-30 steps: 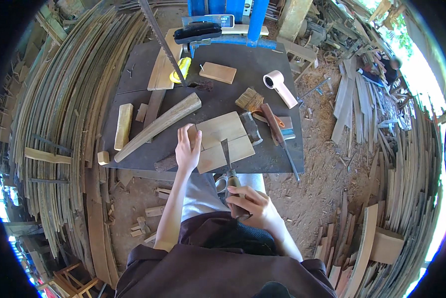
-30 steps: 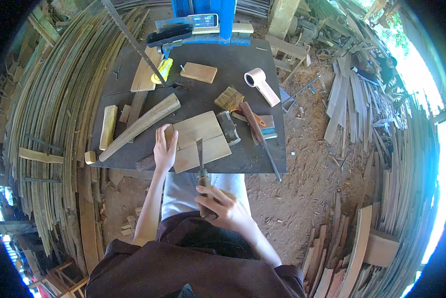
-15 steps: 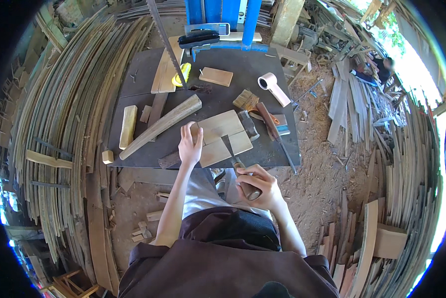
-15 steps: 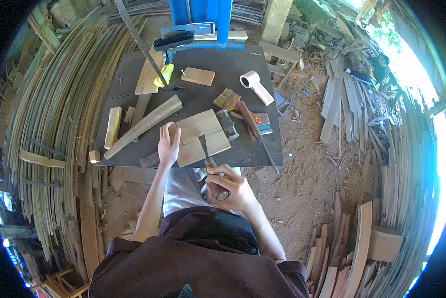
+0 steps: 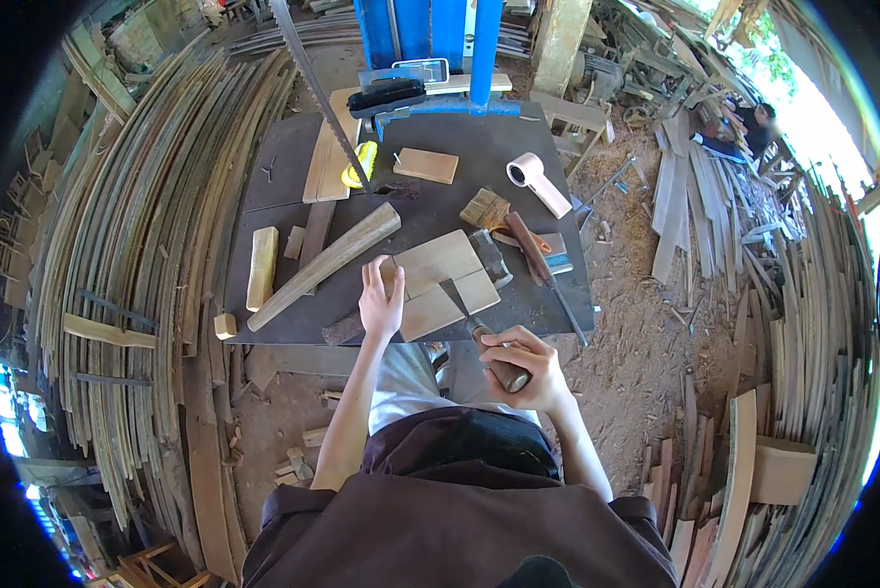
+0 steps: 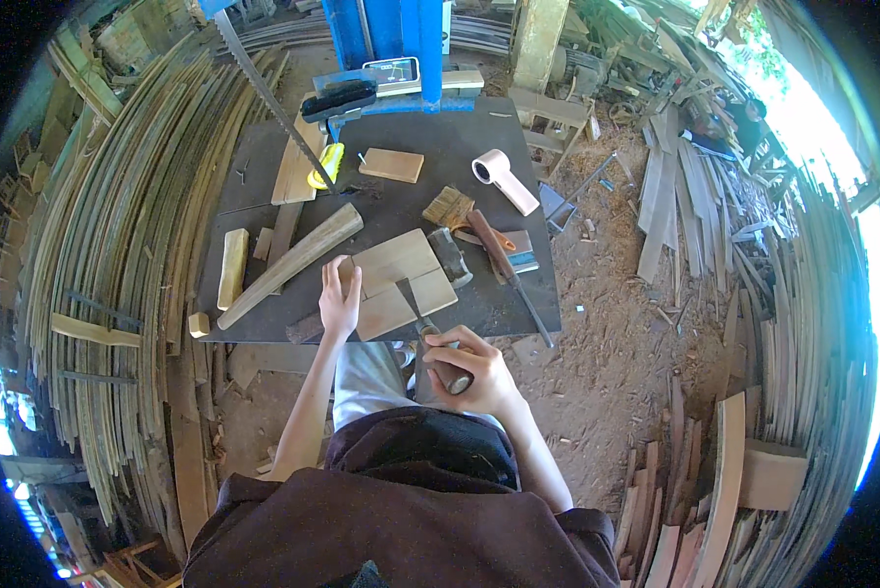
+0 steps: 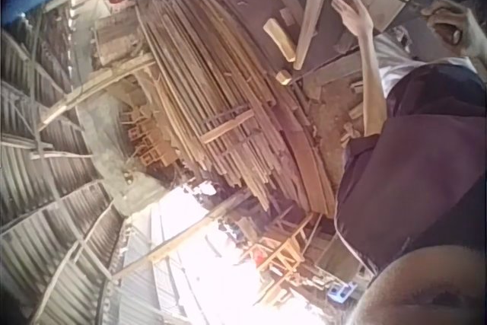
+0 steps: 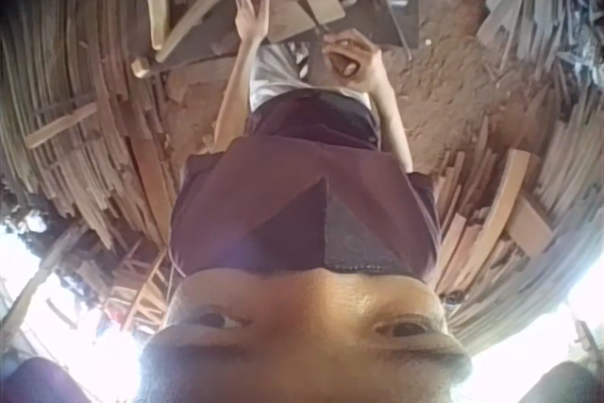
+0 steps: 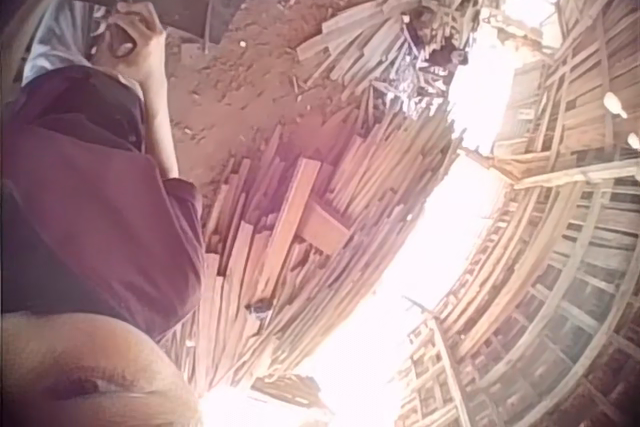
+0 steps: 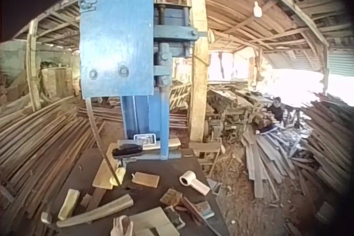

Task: The person uses a chisel and a mallet to carve a rectangular wooden block on a workbench. They repeatedly position the chisel on the wood and strike it with the mallet to remove material, occasionally pausing to inspect the carved surface.

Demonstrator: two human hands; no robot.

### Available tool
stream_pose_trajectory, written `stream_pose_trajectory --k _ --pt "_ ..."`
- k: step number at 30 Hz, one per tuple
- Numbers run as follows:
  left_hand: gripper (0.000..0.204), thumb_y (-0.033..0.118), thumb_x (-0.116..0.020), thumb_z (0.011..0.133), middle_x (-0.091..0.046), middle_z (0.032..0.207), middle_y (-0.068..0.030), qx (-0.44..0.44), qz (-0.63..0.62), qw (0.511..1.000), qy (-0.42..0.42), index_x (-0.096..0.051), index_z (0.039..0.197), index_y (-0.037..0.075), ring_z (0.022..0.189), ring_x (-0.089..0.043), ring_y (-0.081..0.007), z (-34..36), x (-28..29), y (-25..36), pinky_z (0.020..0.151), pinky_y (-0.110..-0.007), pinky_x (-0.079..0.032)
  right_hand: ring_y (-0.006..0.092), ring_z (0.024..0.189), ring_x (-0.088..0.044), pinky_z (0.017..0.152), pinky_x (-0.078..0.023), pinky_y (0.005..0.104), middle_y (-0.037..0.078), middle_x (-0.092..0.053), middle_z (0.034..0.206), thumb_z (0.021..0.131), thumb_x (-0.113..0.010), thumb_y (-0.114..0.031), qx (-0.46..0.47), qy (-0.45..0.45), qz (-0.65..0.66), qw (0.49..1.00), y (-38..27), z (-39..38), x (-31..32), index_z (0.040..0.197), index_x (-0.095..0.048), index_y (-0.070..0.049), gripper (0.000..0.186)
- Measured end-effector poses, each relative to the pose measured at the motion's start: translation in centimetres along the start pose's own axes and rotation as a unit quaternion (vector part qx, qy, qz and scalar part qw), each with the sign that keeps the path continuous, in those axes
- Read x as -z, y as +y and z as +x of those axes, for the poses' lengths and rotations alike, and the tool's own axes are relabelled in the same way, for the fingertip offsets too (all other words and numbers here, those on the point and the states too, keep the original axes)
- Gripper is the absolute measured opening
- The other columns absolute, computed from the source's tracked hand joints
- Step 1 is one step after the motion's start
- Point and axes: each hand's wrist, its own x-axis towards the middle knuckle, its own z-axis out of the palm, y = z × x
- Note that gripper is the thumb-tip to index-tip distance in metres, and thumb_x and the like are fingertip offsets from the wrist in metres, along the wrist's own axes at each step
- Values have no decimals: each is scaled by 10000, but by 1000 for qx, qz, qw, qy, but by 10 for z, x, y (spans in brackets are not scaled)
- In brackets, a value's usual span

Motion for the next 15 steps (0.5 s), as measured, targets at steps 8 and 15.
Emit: stream_pose_trajectory --k 8,15 --pt "442 428 -499 983 -531 1248 -156 23 -20 999 -19 -478 1286 107 1121 -566 -384 0 0 1 897 -455 -486 215 713 -675 636 -547 315 136 -642 1112 668 -755 7 10 -6 12 1000 4 -1 2 971 -706 -59 314" --pt "414 407 -496 982 -530 1225 -162 22 -7 1000 -17 -474 1273 112 1057 -591 -406 1 1 4 852 -479 -508 211 714 -677 643 -551 317 137 -639 1113 658 -759 16 -6 -7 8 1000 -1 3 3 972 -707 -60 328"
